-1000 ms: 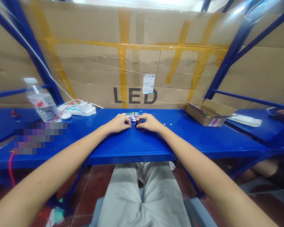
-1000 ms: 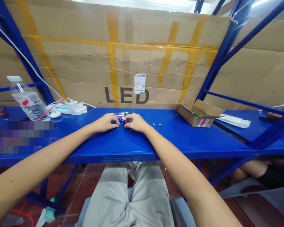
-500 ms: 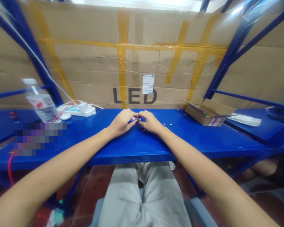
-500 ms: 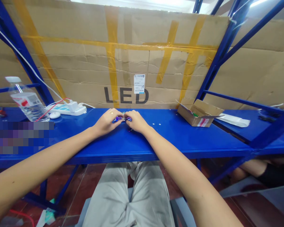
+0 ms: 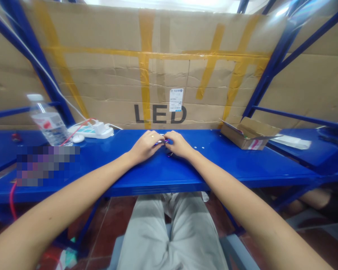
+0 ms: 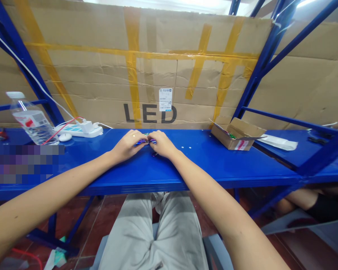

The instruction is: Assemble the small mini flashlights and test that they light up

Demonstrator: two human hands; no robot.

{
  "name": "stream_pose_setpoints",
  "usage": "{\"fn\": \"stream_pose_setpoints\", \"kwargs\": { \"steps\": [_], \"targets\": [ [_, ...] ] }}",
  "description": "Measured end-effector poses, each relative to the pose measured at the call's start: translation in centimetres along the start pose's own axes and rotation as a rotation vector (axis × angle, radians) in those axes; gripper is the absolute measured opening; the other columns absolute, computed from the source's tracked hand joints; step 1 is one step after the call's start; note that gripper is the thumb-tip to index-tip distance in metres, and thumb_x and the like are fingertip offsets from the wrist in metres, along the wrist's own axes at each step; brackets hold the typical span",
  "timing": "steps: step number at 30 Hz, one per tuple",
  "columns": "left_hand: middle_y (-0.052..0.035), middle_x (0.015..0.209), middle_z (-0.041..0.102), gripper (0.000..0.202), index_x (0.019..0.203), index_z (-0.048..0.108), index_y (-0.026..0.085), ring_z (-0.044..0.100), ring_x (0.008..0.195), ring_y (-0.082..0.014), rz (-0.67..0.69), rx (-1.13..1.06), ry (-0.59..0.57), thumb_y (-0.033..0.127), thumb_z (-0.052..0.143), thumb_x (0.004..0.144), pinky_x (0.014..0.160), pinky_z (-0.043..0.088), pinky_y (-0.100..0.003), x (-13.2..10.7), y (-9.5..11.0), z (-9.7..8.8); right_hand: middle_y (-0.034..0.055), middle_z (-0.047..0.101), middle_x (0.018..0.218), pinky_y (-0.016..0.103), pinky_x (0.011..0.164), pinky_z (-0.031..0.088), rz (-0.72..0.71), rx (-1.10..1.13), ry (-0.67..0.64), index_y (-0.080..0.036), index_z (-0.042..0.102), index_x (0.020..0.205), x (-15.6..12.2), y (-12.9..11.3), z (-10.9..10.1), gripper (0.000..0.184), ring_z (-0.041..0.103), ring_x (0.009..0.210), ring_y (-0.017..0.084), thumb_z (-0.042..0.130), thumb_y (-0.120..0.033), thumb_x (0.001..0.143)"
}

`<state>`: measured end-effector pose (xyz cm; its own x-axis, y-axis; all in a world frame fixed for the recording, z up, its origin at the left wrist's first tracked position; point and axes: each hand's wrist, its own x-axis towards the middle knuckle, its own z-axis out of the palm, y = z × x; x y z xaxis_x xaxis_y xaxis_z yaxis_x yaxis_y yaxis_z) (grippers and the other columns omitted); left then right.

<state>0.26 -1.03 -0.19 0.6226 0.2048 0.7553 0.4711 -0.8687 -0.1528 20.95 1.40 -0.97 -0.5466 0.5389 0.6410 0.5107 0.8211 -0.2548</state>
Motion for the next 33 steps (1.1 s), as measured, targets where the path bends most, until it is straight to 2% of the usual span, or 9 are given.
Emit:
{"fn": "stream_pose_setpoints", "kwargs": {
  "steps": [7,16,21,27,30,33],
  "targets": [
    [-0.0099,0.105,0.070,0.009,0.102,0.063,0.018,0.063,0.098,-0.0230,-0.045,0.045,-0.013,0.025,0.058,0.098,0.086,0.046,-0.037,0.0,-0.1,-0.1,0.0068,0.068,0.093,0.036,0.085,0.043,0.007,0.033,0.033,-0.020,0.063,0.089,-0.1,-0.1,-0.1,0.018,0.055,0.088,0.023,0.057,-0.008,0.078],
    [-0.0066,0.094,0.071,0.006,0.099,0.063,0.018,0.062,0.089,-0.0222,-0.117,0.024,-0.078,0.022,0.059,0.096,0.083,0.046,-0.037,-0.3,-0.4,0.1,0.0072,0.063,0.093,0.038,0.087,0.044,-0.022,-0.016,0.040,-0.019,0.069,0.093,-0.1,0.1,-0.2,0.022,0.055,0.091,0.023,0.058,-0.006,0.079],
    [-0.0052,0.093,0.070,0.006,0.098,0.062,0.019,0.063,0.089,-0.0214,-0.250,-0.033,-0.074,0.022,0.061,0.093,0.084,0.049,-0.036,-0.5,-0.8,0.2,0.0056,0.057,0.093,0.035,0.084,0.047,0.008,0.083,0.086,-0.018,0.074,0.103,-0.3,0.1,-0.3,0.028,0.058,0.089,0.021,0.058,-0.010,0.081],
    [-0.0036,0.089,0.070,0.007,0.096,0.061,0.019,0.066,0.083,-0.0195,-0.403,-0.154,-0.095,0.023,0.063,0.090,0.078,0.051,-0.033,-0.5,-1.0,0.2,0.0068,0.058,0.093,0.036,0.085,0.048,0.017,0.098,0.080,-0.017,0.074,0.108,-0.2,0.2,-0.4,0.032,0.058,0.089,0.021,0.053,-0.010,0.085],
    [-0.0027,0.089,0.072,0.007,0.095,0.062,0.020,0.068,0.080,-0.0187,-0.439,-0.202,-0.119,0.021,0.062,0.088,0.076,0.053,-0.032,-0.6,-1.0,0.4,0.0078,0.064,0.098,0.037,0.087,0.047,0.045,0.139,0.060,-0.018,0.070,0.107,-0.2,0.2,-0.5,0.027,0.060,0.093,0.022,0.054,-0.011,0.086],
    [-0.0019,0.086,0.072,0.007,0.094,0.062,0.020,0.068,0.076,-0.0180,-0.439,-0.216,-0.114,0.023,0.063,0.087,0.072,0.053,-0.031,-0.8,-1.0,0.7,0.0075,0.068,0.097,0.036,0.085,0.047,0.102,0.198,0.052,-0.017,0.066,0.096,-0.2,0.1,-0.6,0.016,0.061,0.090,0.022,0.055,-0.014,0.084]
  ]
}}
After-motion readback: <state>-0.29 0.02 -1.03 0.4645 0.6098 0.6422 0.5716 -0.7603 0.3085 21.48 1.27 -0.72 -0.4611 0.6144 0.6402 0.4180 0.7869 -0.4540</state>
